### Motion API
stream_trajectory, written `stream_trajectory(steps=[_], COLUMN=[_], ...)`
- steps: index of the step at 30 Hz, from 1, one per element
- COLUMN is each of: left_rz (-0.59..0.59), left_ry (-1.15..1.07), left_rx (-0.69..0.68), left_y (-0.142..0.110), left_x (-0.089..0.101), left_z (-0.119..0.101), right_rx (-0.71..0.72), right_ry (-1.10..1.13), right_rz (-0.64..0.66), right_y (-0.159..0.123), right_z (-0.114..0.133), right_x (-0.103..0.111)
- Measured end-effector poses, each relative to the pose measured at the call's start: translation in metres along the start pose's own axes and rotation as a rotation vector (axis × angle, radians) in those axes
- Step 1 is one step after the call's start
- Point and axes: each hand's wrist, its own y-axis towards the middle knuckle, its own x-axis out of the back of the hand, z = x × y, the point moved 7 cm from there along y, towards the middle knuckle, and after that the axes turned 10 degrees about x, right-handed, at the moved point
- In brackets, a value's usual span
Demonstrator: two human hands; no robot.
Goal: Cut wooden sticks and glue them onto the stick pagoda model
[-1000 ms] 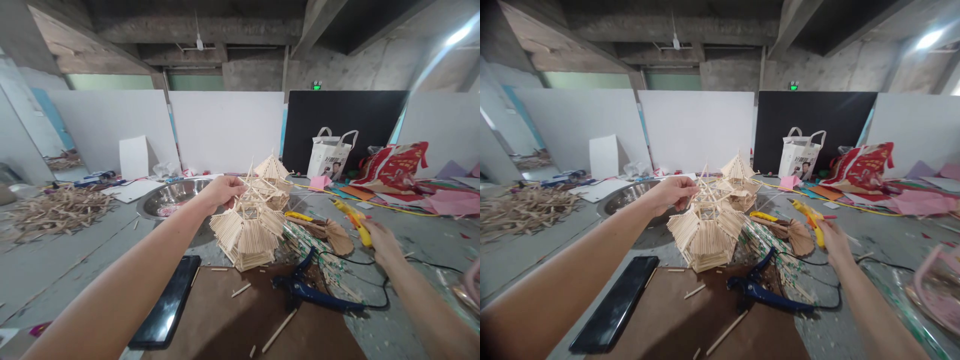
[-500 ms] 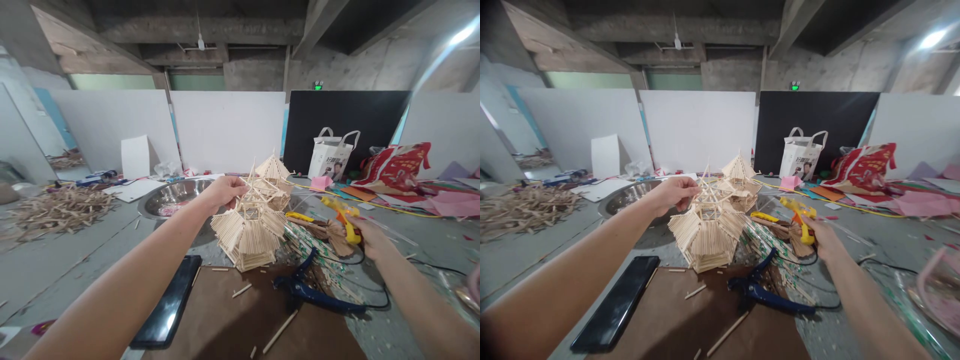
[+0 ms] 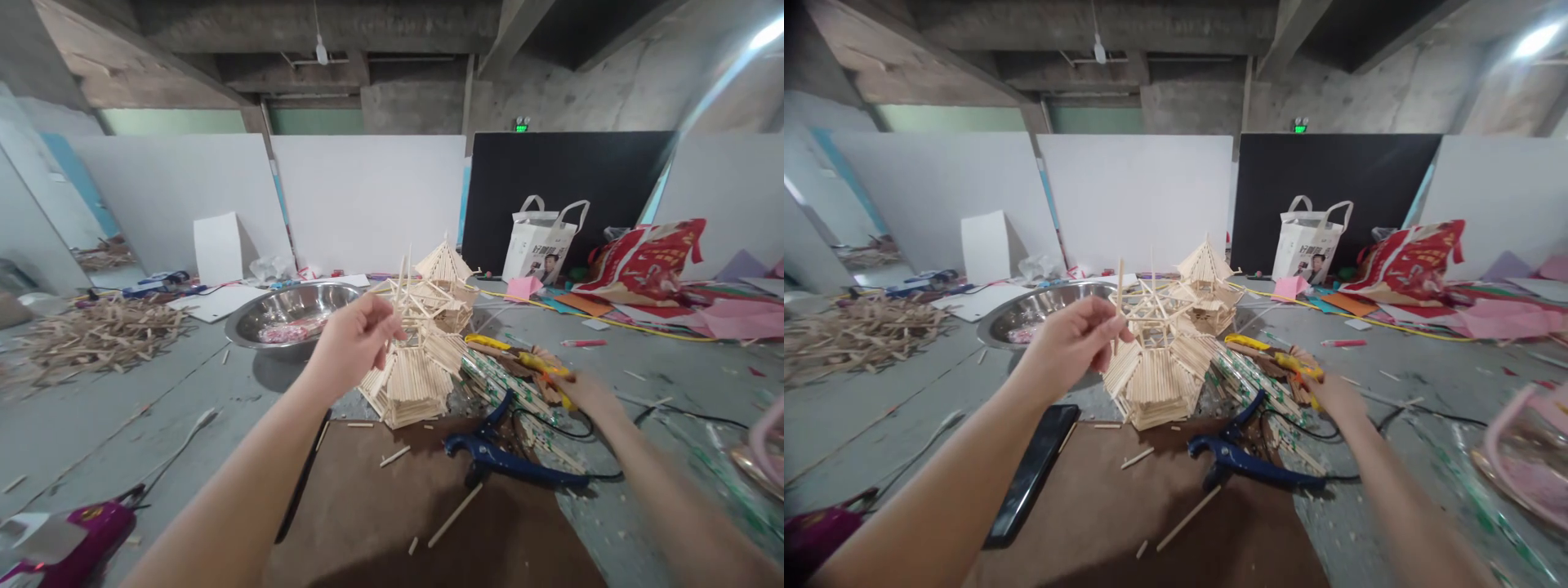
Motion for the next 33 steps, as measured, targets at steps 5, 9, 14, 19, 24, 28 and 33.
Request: stream_trajectory(steps=[5, 9, 14, 19, 24, 28, 33], left_rz=[0.251, 0.402, 0.493, 0.527, 0.547, 0.536, 0.547], left_ry=[-0.165, -0.301, -0.435, -0.552, -0.573, -0.537, -0.508], left_rx=[0.134, 0.282, 0.351, 0.391, 0.412, 0.401, 0.367], left_y=[-0.032, -0.037, -0.036, -0.037, -0.038, -0.037, -0.038], left_x=[-0.051, -0.082, -0.093, -0.093, -0.095, -0.095, -0.095], left_z=[0.038, 0.068, 0.081, 0.09, 0.091, 0.092, 0.091], right_rx=[0.443, 0.702, 0.8, 0.783, 0.772, 0.692, 0.499], right_ry=[-0.406, -0.493, -0.707, -0.797, -0.663, -0.536, -0.303], right_rz=[0.302, 0.718, 0.7, 0.727, 0.705, 0.6, 0.267], right_y=[-0.05, -0.121, -0.147, -0.147, -0.14, -0.117, -0.082], right_z=[0.087, 0.122, 0.116, 0.107, 0.108, 0.106, 0.109], right_x=[-0.006, -0.04, -0.061, -0.07, -0.066, -0.045, 0.009])
